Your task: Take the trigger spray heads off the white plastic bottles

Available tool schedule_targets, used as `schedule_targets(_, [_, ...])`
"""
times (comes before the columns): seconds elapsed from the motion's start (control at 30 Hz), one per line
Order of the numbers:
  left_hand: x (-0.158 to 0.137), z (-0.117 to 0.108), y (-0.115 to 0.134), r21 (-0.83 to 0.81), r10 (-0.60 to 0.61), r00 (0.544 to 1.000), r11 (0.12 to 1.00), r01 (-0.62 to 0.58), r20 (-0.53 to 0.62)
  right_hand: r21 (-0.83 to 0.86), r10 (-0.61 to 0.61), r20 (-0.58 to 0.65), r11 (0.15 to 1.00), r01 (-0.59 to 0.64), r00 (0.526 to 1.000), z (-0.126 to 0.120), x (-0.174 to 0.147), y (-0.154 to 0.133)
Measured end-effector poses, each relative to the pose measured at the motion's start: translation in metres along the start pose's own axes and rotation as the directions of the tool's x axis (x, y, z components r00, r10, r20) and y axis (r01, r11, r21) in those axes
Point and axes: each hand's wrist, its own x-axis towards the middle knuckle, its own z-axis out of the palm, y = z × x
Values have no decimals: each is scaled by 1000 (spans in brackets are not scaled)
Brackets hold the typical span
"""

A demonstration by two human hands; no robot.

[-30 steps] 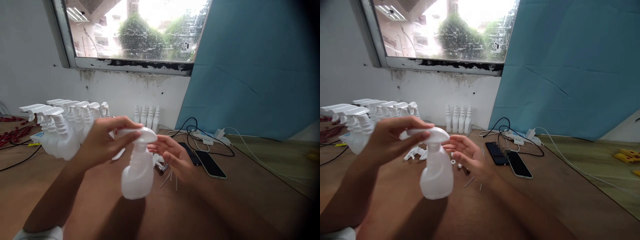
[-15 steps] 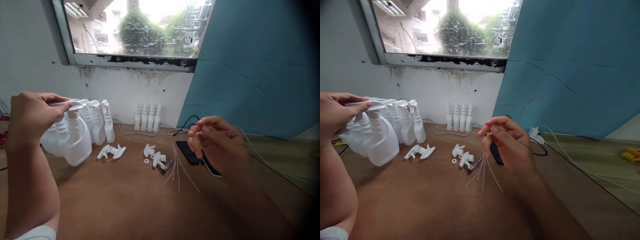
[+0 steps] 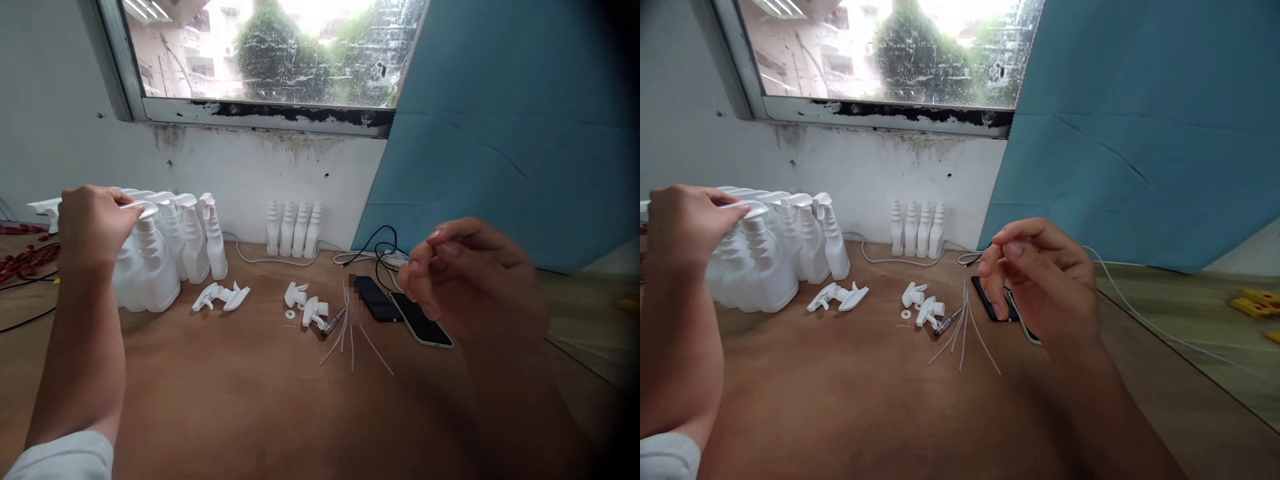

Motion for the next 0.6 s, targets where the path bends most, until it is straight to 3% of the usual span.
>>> schedule_targets(0.2, [-2, 0, 3, 3, -60, 996, 998, 60, 72, -4, -1, 6, 1000, 1, 1000, -1, 1, 1])
schedule_targets(0.37, [-3, -3, 4, 18, -39, 997, 999, 38, 73, -8, -17, 31, 1000, 18, 999, -3, 1, 1])
schedule_targets(0.6, [-6, -10, 11, 114, -117, 986, 988, 103, 122, -12, -19, 40, 1000, 19, 999, -4, 3, 2])
